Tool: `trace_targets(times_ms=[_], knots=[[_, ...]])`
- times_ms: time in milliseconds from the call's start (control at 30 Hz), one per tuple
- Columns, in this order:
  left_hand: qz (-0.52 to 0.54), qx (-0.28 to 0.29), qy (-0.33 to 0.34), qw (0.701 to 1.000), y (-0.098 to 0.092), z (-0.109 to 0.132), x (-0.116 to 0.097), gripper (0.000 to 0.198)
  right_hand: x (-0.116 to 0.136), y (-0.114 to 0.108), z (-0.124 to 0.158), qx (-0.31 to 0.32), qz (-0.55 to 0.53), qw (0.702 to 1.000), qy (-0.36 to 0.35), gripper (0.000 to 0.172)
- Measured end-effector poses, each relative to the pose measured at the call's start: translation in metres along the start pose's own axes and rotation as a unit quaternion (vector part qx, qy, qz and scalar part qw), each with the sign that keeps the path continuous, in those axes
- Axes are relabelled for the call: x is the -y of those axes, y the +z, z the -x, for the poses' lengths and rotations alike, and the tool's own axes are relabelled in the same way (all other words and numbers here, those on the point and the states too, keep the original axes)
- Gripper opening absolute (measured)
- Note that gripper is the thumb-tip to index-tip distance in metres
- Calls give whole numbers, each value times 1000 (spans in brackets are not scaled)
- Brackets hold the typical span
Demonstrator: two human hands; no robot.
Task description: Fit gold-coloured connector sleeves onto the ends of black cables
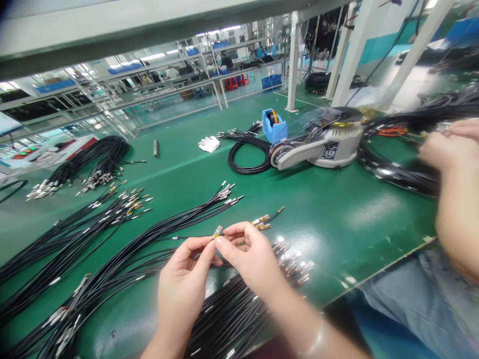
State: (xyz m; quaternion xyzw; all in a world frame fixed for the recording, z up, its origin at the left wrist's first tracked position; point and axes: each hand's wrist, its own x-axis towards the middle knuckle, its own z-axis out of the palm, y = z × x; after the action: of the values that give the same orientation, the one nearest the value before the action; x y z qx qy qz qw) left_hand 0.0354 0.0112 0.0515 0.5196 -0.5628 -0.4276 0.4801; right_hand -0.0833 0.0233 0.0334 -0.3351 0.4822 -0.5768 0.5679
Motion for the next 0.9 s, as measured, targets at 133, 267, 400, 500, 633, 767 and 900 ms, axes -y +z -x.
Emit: trace_targets(times_ms=[133,267,400,500,633,767,900], knots=[[2,-12,-23,1000,1,-1,2,23,-4,2,-3,-12,23,999,-22,23],[5,3,-29,1000,2,-2,-1,20,-6,0,-2,-15,23,999,-30,22],[17,14,-50,998,-1,-3,-1,17,-2,0,-1,-23,16,999,-24,21],[36,31,-61,997,-4,-3,2,18,-1,2,-3,-21,7,999,-25,22],[65,62,-82,993,-8,-5,7,21,-1,3,-6,-9,0,1000,-26,22],[109,83,-108,985,-9,-8,8,21,0,3,-7,7,-12,1000,-24,21],[147,86,-128,977,-10,-7,5,20,4,5,-7,16,-38,999,-16,21]])
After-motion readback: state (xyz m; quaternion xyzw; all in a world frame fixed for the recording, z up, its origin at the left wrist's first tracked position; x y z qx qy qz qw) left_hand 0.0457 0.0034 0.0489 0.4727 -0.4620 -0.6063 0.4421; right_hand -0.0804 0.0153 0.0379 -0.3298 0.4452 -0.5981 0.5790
